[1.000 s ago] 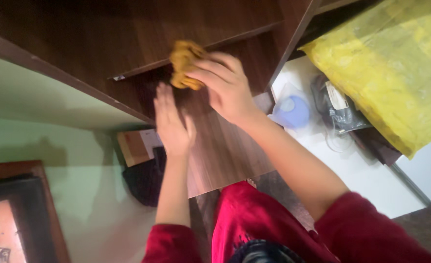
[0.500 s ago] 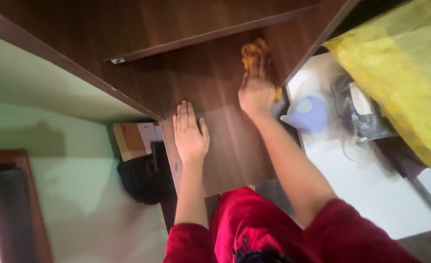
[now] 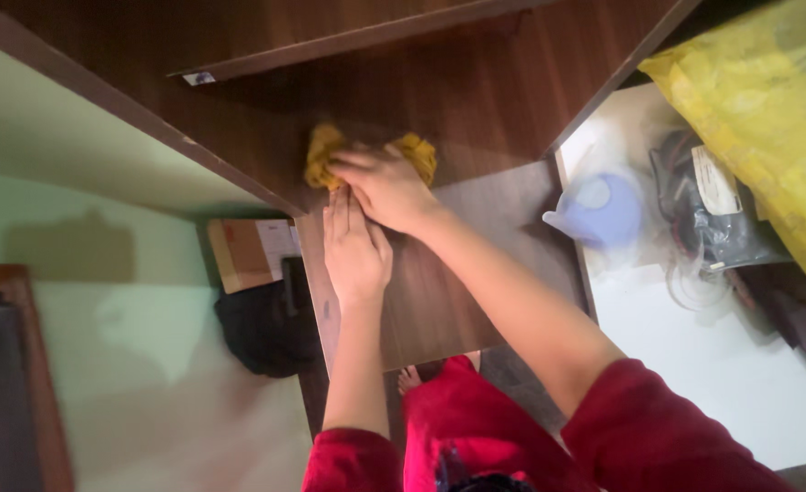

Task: The person cleans the inside of a wooden cabinet using a yellow cloth, then places several toiletries back onto the shelves. The person wipes the shelves and places bottles and tubes in an organized manner.

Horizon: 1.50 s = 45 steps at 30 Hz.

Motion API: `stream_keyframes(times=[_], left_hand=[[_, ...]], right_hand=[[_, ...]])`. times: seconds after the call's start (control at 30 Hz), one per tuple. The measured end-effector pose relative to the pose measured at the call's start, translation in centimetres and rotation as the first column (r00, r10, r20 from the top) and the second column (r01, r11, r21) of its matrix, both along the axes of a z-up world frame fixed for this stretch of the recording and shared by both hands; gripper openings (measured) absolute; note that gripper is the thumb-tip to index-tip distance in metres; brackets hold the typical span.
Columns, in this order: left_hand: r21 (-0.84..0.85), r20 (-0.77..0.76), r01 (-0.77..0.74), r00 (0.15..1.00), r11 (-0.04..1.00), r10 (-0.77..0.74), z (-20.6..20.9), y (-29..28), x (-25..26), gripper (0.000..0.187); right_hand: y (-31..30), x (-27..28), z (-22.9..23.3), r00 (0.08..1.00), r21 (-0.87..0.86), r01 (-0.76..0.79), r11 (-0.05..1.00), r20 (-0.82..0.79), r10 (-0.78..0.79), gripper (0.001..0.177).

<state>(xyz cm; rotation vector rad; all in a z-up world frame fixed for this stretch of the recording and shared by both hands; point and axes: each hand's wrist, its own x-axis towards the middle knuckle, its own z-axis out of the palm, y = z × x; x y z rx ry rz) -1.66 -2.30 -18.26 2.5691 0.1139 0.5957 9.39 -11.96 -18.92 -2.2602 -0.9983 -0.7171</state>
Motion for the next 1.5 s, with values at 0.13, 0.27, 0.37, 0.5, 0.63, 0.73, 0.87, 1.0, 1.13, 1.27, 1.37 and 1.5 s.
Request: stream_keyframes(times=[0.13,0.27,0.37,0.5,0.63,0.73,0.87,1.0,1.13,1.27,1.37,1.5], left_hand=[[0.049,-0.012,0.031,0.999,0.998,-0.030,-0.3,0.1,-0.1,0.051],[0.065,-0.001,0.038,0.999,0.997,-0.038,-1.0,0.4,0.1,0.054],[0.062,0.006,0.026,1.000,0.998,-0.026,-1.2,0.3,-0.2,0.051],[-0.011,0.031,0.004,1.000,1.000,-0.004,-0.5,0.1,-0.6,0.055],[-0.144,0.049,-0.001,0.999,0.990,0.008,-0.1,0.1,-0.9,0.054],[-0.222,0.108,-0.013,0.993,0.975,0.037,0.2,0.6,-0.8,0.050],[-0.298,0.186,-0.055,0.976,0.953,0.115,0.1,0.6,-1.1,0.047],[-0.328,0.317,-0.047,0.936,0.944,0.157,-0.1,0.9,-1.3,0.044],[-0.320,0.381,0.000,0.916,0.947,0.129,-0.2,1.4,-1.6,0.043],[-0.349,0.373,0.046,0.923,0.936,0.094,-0.2,1.7,-1.9,0.047],[-0.349,0.311,0.057,0.949,0.935,0.059,-0.5,1.9,-1.8,0.048],[-0.219,0.075,0.050,0.997,0.974,-0.034,-0.3,1.6,-1.1,0.051]], right_hand=[[-5.3,-2.1,1.6,0.905,-0.082,0.296,0.952,-0.295,-0.307,0.028],[-9.6,-2.4,0.4,0.734,-0.004,0.662,0.749,-0.195,-0.650,0.036],[-9.1,-0.4,-2.1,0.748,0.146,0.659,0.738,-0.239,-0.620,0.037],[-5.6,5.3,-4.1,0.755,0.109,0.654,0.748,-0.042,-0.654,0.068],[1.3,8.6,-4.1,0.750,-0.154,0.407,0.901,-0.507,-0.425,0.025],[6.1,8.5,-2.6,0.739,-0.171,0.278,0.945,-0.590,-0.325,0.045],[9.1,6.5,-0.8,0.933,-0.155,0.068,0.986,-0.340,-0.118,0.057],[7.6,3.2,0.3,0.981,-0.064,-0.024,0.998,-0.191,0.011,0.061],[1.7,-3.2,1.1,0.849,-0.191,-0.278,0.941,-0.508,0.148,0.036],[-3.4,-11.5,1.9,0.765,-0.363,-0.284,0.888,-0.643,-0.018,0.018],[-7.0,-15.6,1.7,0.882,0.077,-0.211,0.975,-0.415,0.223,0.030],[-10.6,-16.3,0.7,0.759,0.098,0.235,0.967,-0.640,-0.119,0.034]])
